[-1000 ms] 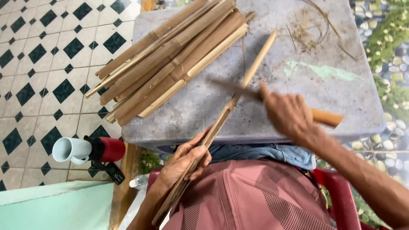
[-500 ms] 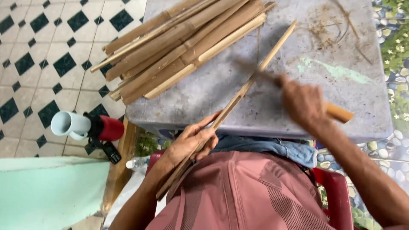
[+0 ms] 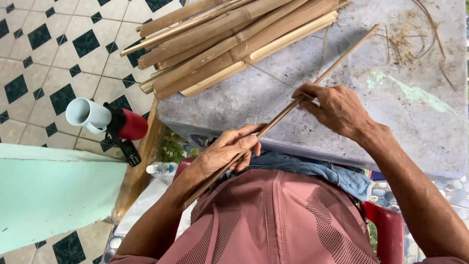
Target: The person selects a bamboo stick from a pile and uses a machete to shave its surface, repeatedly striking and scraping along the length of the stick to remove the outer layer.
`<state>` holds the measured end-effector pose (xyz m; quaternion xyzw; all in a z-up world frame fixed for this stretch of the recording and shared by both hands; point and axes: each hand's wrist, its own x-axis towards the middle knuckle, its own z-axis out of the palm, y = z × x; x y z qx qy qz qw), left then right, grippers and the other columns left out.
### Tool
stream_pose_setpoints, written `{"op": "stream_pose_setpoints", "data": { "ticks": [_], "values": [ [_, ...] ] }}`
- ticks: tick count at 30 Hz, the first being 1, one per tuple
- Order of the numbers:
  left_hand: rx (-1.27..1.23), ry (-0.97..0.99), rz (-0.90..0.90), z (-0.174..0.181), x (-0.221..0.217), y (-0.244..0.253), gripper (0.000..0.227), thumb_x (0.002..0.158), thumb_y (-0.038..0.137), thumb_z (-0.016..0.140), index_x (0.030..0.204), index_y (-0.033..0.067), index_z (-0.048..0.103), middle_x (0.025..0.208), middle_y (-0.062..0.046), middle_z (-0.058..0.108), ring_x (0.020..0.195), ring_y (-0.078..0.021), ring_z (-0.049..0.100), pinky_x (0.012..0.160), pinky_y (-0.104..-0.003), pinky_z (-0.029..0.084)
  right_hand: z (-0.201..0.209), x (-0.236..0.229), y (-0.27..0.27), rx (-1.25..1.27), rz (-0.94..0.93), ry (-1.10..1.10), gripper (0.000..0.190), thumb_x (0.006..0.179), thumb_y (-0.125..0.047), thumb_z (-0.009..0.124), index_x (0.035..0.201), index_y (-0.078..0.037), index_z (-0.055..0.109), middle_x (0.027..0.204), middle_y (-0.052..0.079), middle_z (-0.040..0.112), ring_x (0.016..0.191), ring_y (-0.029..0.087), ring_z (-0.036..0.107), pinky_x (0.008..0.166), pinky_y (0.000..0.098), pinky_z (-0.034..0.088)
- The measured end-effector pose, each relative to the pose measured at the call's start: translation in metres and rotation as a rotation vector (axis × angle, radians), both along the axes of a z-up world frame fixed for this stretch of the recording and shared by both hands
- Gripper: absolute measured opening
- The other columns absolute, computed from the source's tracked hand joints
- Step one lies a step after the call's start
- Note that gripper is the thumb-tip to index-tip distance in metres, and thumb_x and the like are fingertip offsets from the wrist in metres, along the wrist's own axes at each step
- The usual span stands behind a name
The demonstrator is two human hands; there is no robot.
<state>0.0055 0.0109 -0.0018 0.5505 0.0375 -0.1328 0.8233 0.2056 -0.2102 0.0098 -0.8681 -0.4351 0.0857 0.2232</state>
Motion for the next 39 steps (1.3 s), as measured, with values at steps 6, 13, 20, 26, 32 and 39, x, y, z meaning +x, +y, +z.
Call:
{"op": "stream_pose_setpoints", "data": {
  "ticks": [6, 13, 20, 26, 32, 39],
  "values": [
    [-0.039, 0.045, -0.035, 0.009, -0.017, 0.009, 0.068, 0.105, 0.037, 0.052, 0.155, -0.0066, 0.036, 0.093, -0.015, 0.065, 0.056, -0.0095, 0.064, 0.042, -0.016, 0.050, -0.010, 0.018, -0.007, 0.009, -0.088, -0.033, 0.014, 0.106, -0.006, 0.064, 0.119, -0.008, 0.070, 0.099, 0.014, 0.080, 0.064, 0.027, 0.075, 0.058, 0.0339, 0.057],
    [0.404, 0.021, -0.178, 0.031, -0.050, 0.031, 0.105, 0.085, 0.039, 0.072, 0.166, 0.0108, 0.013, 0.119, -0.009, 0.056, 0.079, -0.0103, 0.060, 0.066, -0.024, 0.057, -0.028, 0.051, -0.006, 0.096, -0.236, -0.024, 0.025, 0.103, -0.005, 0.073, 0.128, -0.009, 0.072, 0.103, 0.013, 0.078, 0.066, 0.021, 0.072, 0.043, 0.0362, 0.052],
    [0.745, -0.096, 0.131, 0.004, -0.062, 0.032, 0.059, 0.100, 0.018, 0.057, 0.157, 0.0103, 0.040, 0.091, 0.001, 0.078, 0.053, -0.0054, 0.066, 0.047, -0.018, 0.065, 0.003, 0.044, -0.002, 0.181, -0.181, 0.070, 0.027, 0.105, -0.003, 0.063, 0.131, -0.003, 0.071, 0.092, 0.013, 0.076, 0.080, 0.023, 0.073, 0.064, 0.0377, 0.056],
    [0.765, -0.120, 0.290, 0.005, -0.048, 0.023, 0.052, 0.100, 0.033, 0.059, 0.147, 0.0110, 0.059, 0.076, 0.001, 0.070, 0.061, -0.0048, 0.056, 0.057, -0.020, 0.052, 0.032, 0.010, -0.005, 0.198, -0.233, 0.220, 0.041, 0.114, -0.008, 0.044, 0.151, 0.008, 0.039, 0.093, 0.027, 0.067, 0.050, 0.029, 0.060, 0.040, 0.0403, 0.053],
    [0.575, -0.155, 0.399, -0.001, -0.041, 0.026, 0.040, 0.099, 0.018, 0.066, 0.139, 0.0140, 0.067, 0.063, 0.006, 0.056, 0.049, -0.0034, 0.043, 0.044, -0.015, 0.046, -0.002, 0.019, -0.027, 0.470, -0.429, 0.795, 0.017, 0.114, -0.018, 0.042, 0.123, -0.005, 0.046, 0.074, 0.014, 0.059, 0.046, 0.017, 0.048, 0.037, 0.0294, 0.039],
    [0.347, -0.186, 0.375, -0.031, -0.030, 0.027, 0.035, 0.104, 0.013, 0.056, 0.135, -0.0013, 0.065, 0.054, -0.009, 0.060, 0.037, -0.0123, 0.052, 0.039, -0.025, 0.046, -0.018, -0.033, -0.004, 0.348, -0.412, 0.960, 0.026, 0.106, -0.023, 0.052, 0.112, 0.000, 0.063, 0.055, 0.019, 0.057, 0.033, 0.023, 0.050, 0.030, 0.0339, 0.039]
  ]
}}
